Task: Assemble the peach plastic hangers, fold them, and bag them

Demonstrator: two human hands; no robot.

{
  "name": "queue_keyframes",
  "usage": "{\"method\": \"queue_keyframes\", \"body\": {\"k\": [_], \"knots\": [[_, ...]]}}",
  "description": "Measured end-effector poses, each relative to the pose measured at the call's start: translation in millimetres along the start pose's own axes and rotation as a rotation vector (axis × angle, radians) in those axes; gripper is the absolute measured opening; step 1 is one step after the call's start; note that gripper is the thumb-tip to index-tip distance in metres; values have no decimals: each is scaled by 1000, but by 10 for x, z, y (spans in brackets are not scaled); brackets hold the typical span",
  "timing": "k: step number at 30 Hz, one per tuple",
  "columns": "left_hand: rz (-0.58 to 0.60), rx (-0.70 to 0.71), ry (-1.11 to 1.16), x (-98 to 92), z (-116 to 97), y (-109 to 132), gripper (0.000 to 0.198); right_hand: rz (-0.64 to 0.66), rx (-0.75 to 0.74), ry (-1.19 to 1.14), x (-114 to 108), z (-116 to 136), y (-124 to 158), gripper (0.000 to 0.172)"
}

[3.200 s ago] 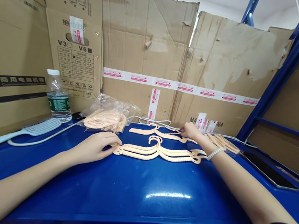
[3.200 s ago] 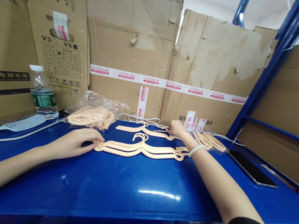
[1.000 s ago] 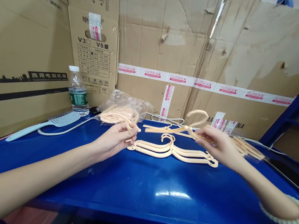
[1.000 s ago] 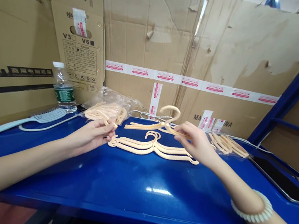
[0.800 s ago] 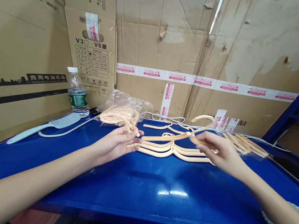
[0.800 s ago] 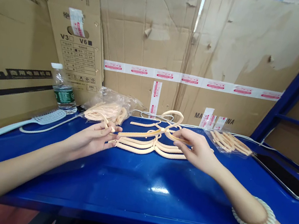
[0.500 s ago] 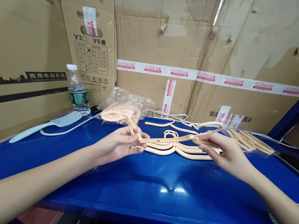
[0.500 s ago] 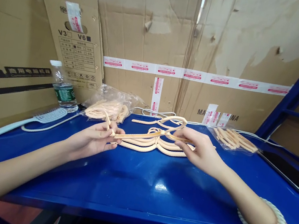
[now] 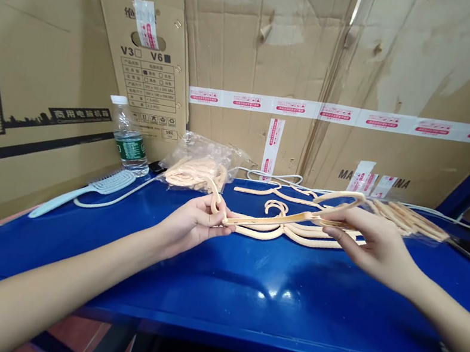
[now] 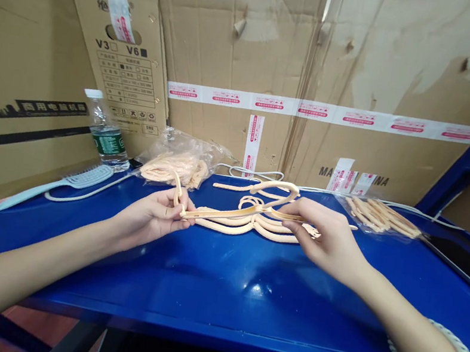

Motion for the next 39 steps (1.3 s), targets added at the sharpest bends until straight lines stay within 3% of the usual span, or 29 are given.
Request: {"method": "queue_keyframes", "body": {"k": [14,25,28,30,31,34,36,39], "knots": [[-275,78,-119,-123,96,-43,23,52,27,-56,179,155,24,18],[-278,119,-11,-110,37,-52,16,2,195,-67,186,-4,26,26],[-210,49,-105,-77,51,-38,13,-9,237,-80,163,-44,5,30],[-107,44,-319,-3,73,5,14,1,271,-93,129,-67,-8,32],[-42,89,-471,52,78,42,13,18,285,-114,110,-74,-15,33],[188,416,-952,265,82,212,5,99,313,-190,58,-86,-29,31],[349,554,-1107,372,127,323,13,189,336,-212,58,-95,-26,27],[470,696,-1256,447,154,413,19,329,370,-232,114,-116,2,23]]}}
Point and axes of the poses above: each hand's wrist, its own y-axis away from the middle knuckle, its own x-axis out of the palm, z = x × y, the point moved 4 cm from there along -y, towards the middle knuckle, and after that the axes turned 4 degrees about -y, right-handed, at the moved point
